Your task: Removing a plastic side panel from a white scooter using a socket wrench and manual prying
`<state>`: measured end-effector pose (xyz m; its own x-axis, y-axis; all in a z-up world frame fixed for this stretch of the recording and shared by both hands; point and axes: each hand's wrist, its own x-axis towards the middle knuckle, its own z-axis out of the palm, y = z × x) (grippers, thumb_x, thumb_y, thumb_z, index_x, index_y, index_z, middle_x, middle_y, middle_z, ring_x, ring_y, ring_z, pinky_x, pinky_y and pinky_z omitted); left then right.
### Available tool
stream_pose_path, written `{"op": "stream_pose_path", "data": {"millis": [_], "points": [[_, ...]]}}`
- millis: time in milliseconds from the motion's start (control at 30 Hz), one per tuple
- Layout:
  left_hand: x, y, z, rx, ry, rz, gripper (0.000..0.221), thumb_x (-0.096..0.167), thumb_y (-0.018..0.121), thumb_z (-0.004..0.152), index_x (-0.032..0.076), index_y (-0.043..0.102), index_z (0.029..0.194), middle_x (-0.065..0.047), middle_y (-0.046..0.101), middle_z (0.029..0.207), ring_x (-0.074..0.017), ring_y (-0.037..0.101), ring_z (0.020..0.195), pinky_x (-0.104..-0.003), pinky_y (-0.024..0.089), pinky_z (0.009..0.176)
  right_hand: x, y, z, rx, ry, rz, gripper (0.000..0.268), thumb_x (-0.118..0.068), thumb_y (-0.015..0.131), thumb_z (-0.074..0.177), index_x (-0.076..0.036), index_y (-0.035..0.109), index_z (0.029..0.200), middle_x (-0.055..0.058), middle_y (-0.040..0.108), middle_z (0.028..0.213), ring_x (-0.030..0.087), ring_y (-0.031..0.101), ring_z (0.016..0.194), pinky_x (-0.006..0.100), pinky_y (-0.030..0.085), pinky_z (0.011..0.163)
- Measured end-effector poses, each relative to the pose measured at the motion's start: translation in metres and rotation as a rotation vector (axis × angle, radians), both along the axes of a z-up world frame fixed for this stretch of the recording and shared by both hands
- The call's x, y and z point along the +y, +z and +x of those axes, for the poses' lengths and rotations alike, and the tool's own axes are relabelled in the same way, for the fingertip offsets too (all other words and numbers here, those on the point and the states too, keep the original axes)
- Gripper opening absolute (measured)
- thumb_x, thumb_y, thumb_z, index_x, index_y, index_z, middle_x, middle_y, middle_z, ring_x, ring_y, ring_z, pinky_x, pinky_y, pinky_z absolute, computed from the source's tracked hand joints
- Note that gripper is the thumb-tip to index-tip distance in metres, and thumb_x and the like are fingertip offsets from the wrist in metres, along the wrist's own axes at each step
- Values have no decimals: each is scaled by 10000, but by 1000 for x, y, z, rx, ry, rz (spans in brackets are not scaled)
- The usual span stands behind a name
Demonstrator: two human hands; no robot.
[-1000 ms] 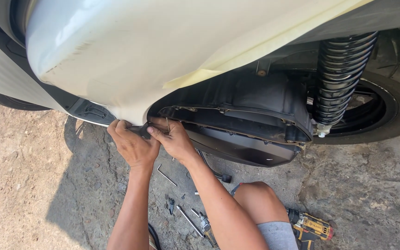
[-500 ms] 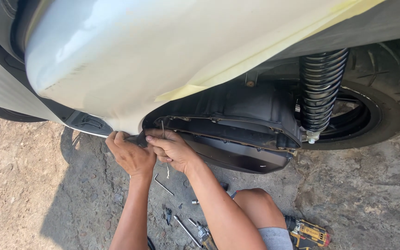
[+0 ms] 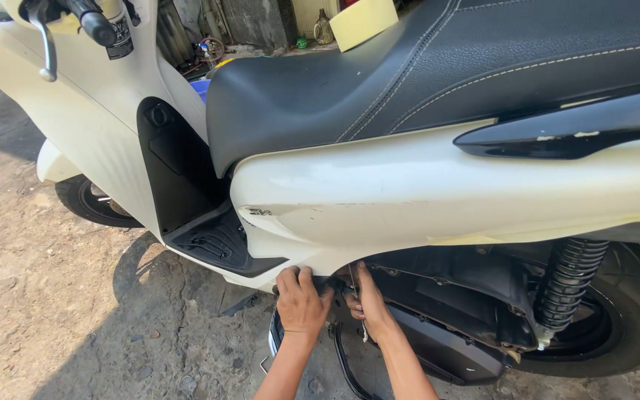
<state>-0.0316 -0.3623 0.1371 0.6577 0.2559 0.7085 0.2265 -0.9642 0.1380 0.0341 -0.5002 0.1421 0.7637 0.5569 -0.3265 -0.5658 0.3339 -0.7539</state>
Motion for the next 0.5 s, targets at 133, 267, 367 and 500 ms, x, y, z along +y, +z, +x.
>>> {"op": "stream_pose_path", "data": {"millis": [133,267,367,500], "points": [[5,3,-1,-57,-26,-53,629,256,819,654,91,545,1195,-159,544,1139,-362,564,991,-410,543,721,13,-7,0,-77,-76,-43,426,-262,383,1067,31,684,1139,52,419,732,93,343,574,226,206,453],[13,-7,2,-172,-77,-106,644,226,816,632,69,549,1197,-179,536,1162,-381,532,1037,-499,420,918,28,-3,-10,-293,-69,-261,230,-87,582,1021,69,746,1067,75,555,677,119,383,570,263,316,510],[30,-17,9,-234,-177,-120,628,213,820,628,71,547,1176,-172,519,1130,-367,515,1002,-512,405,903,35,2,-10,-294,-88,-323,236,-33,614,992,103,789,1074,113,647,699,127,412,572,260,337,522],[51,-23,14,-300,-291,-109,598,222,833,623,99,546,1134,-147,494,1092,-361,508,967,-541,418,900,43,-3,-7,-266,-111,-327,229,34,609,961,120,783,1083,147,667,730,142,446,574,260,378,523]]}}
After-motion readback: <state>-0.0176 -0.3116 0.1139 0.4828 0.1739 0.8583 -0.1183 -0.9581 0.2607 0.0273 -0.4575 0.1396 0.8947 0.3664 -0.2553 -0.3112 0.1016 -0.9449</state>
